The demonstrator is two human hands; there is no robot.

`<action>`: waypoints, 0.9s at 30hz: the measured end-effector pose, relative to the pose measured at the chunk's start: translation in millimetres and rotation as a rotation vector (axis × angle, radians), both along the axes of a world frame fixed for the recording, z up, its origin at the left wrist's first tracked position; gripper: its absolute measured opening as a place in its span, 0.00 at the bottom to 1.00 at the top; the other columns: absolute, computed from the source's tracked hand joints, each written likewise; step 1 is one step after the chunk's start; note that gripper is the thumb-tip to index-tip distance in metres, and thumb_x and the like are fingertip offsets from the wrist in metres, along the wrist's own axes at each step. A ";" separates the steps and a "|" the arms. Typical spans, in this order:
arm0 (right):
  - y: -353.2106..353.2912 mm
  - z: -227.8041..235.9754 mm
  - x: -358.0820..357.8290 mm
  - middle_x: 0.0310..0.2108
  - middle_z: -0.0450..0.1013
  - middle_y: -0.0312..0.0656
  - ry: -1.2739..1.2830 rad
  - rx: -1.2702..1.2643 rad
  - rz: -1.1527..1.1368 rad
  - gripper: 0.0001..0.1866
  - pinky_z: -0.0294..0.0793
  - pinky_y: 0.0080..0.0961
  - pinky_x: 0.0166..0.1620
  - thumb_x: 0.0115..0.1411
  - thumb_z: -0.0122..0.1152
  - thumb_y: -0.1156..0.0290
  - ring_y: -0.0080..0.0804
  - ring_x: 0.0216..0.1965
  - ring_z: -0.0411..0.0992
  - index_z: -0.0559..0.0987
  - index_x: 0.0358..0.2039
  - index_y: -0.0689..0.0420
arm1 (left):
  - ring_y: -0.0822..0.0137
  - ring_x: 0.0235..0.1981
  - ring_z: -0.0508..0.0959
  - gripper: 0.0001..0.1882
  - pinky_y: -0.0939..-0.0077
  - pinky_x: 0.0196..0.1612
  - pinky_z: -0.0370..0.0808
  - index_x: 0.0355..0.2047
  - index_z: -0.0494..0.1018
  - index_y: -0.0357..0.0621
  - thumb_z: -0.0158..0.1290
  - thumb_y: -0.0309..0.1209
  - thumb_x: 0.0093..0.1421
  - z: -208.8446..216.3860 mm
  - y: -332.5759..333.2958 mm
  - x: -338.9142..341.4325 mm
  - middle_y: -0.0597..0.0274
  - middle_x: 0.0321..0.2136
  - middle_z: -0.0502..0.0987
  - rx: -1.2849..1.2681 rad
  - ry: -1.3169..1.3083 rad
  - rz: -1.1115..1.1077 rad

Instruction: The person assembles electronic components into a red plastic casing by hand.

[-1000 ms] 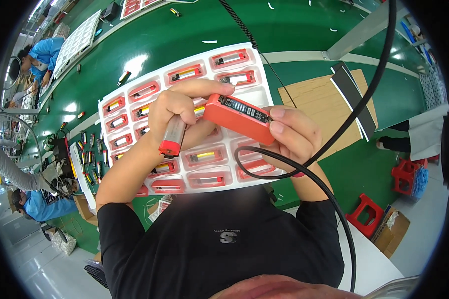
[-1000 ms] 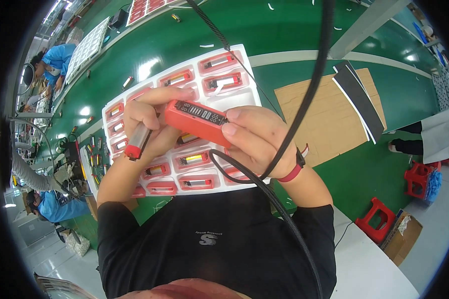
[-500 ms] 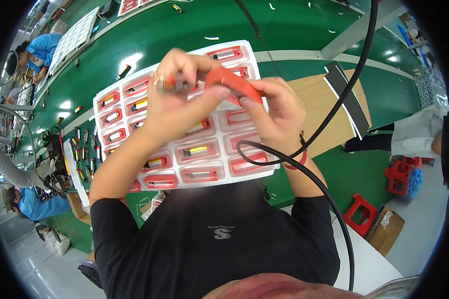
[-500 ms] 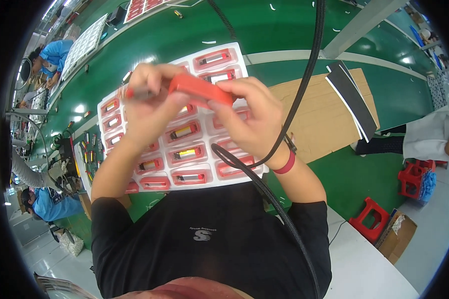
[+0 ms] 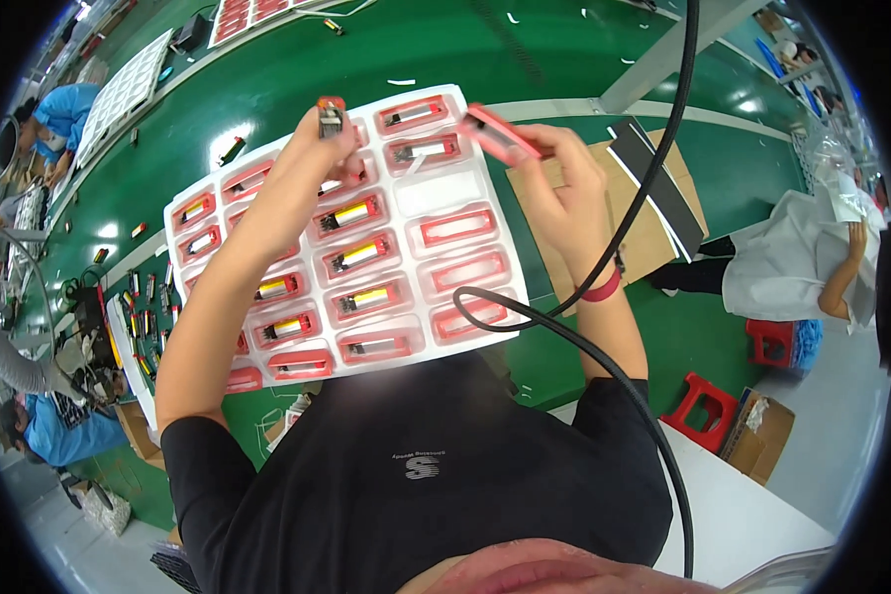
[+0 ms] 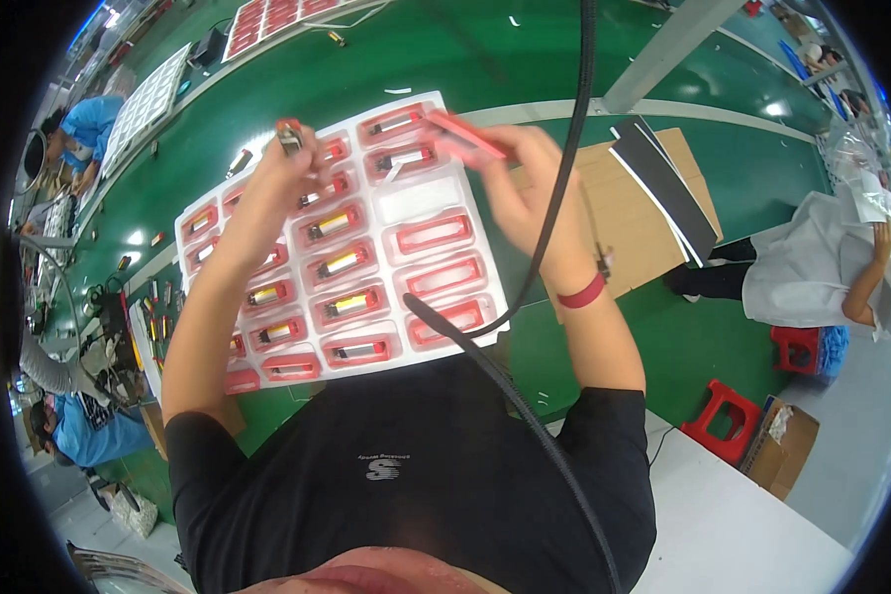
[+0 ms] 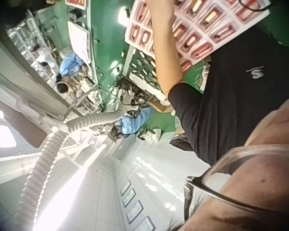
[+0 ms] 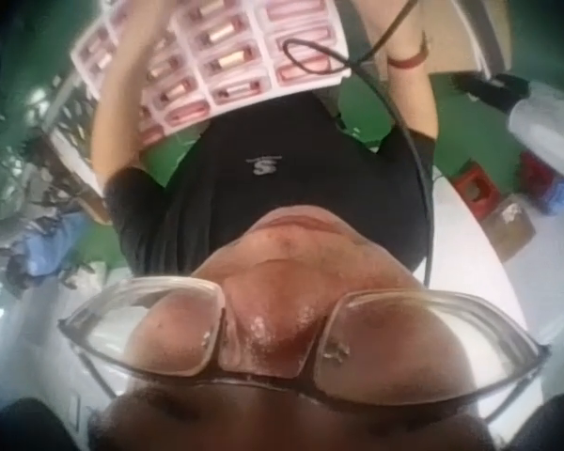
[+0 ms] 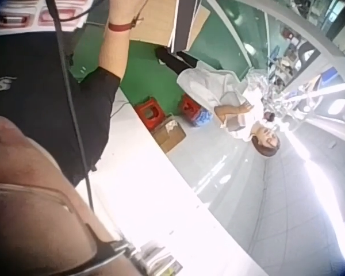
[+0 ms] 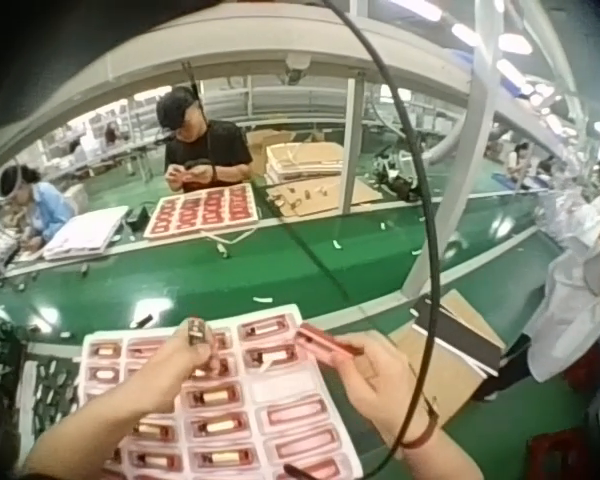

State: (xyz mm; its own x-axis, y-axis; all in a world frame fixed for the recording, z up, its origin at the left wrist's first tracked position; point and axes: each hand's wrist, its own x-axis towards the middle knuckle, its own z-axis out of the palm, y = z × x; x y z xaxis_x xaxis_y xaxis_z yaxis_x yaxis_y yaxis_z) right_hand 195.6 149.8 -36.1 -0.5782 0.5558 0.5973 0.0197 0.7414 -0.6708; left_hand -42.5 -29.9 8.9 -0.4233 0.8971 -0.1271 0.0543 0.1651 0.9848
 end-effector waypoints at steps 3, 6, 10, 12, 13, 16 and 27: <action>35.5 -32.8 21.2 0.40 0.80 0.49 -0.222 0.078 -0.220 0.10 0.78 0.36 0.43 0.65 0.59 0.73 0.45 0.38 0.80 0.81 0.45 0.61 | 0.67 0.33 0.70 0.16 0.70 0.41 0.71 0.52 0.69 0.39 0.51 0.37 0.71 -15.4 -18.5 2.1 0.61 0.32 0.72 -0.025 0.326 -0.068; 66.4 -89.5 37.8 0.41 0.80 0.49 -0.502 0.015 -0.353 0.11 0.77 0.40 0.42 0.66 0.58 0.67 0.49 0.39 0.79 0.83 0.42 0.59 | 0.66 0.34 0.71 0.17 0.70 0.40 0.71 0.54 0.70 0.38 0.51 0.35 0.70 -0.9 -7.8 12.0 0.57 0.34 0.73 -0.097 0.437 -0.255; 63.4 -107.6 43.1 0.41 0.80 0.48 -0.768 0.239 -0.376 0.14 0.76 0.45 0.41 0.65 0.59 0.59 0.52 0.42 0.77 0.85 0.40 0.55 | 0.65 0.42 0.76 0.16 0.71 0.47 0.74 0.54 0.76 0.40 0.53 0.33 0.69 -2.4 3.0 16.2 0.56 0.43 0.77 -0.021 0.671 -0.366; 46.6 -77.5 30.7 0.40 0.79 0.48 -0.712 0.227 -0.359 0.12 0.77 0.41 0.41 0.65 0.60 0.65 0.47 0.44 0.77 0.84 0.42 0.57 | 0.63 0.39 0.77 0.17 0.69 0.45 0.75 0.54 0.77 0.39 0.54 0.33 0.68 -7.3 4.8 18.3 0.55 0.41 0.79 0.013 0.684 -0.352; 40.2 -56.5 24.3 0.39 0.79 0.51 -0.475 0.180 -0.237 0.11 0.78 0.38 0.43 0.64 0.63 0.68 0.47 0.42 0.78 0.84 0.42 0.61 | 0.65 0.38 0.78 0.18 0.70 0.45 0.75 0.54 0.76 0.39 0.54 0.33 0.68 -7.9 7.0 18.1 0.56 0.40 0.79 0.006 0.672 -0.352; 1.9 1.8 4.9 0.39 0.79 0.50 -0.160 -0.168 0.121 0.10 0.79 0.31 0.46 0.62 0.65 0.75 0.39 0.42 0.79 0.83 0.43 0.65 | 0.68 0.37 0.78 0.18 0.73 0.44 0.76 0.54 0.77 0.38 0.56 0.33 0.67 2.7 15.3 23.6 0.57 0.39 0.81 -0.115 0.599 -0.376; 12.3 -9.9 11.3 0.38 0.81 0.43 0.164 -0.978 0.404 0.10 0.79 0.21 0.40 0.67 0.60 0.79 0.24 0.35 0.79 0.80 0.48 0.62 | 0.57 0.39 0.78 0.12 0.64 0.43 0.76 0.40 0.75 0.40 0.64 0.29 0.58 -27.5 17.3 50.0 0.59 0.37 0.76 0.189 0.916 -0.502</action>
State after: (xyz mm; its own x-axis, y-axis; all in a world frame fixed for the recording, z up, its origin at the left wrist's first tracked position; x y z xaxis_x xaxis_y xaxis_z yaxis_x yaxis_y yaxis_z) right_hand 207.0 162.1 -46.0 -0.7796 0.6207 0.0835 -0.2513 -0.1879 -0.9495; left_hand 7.5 -12.6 -18.6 0.1375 0.9674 0.2126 0.8078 -0.2337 0.5412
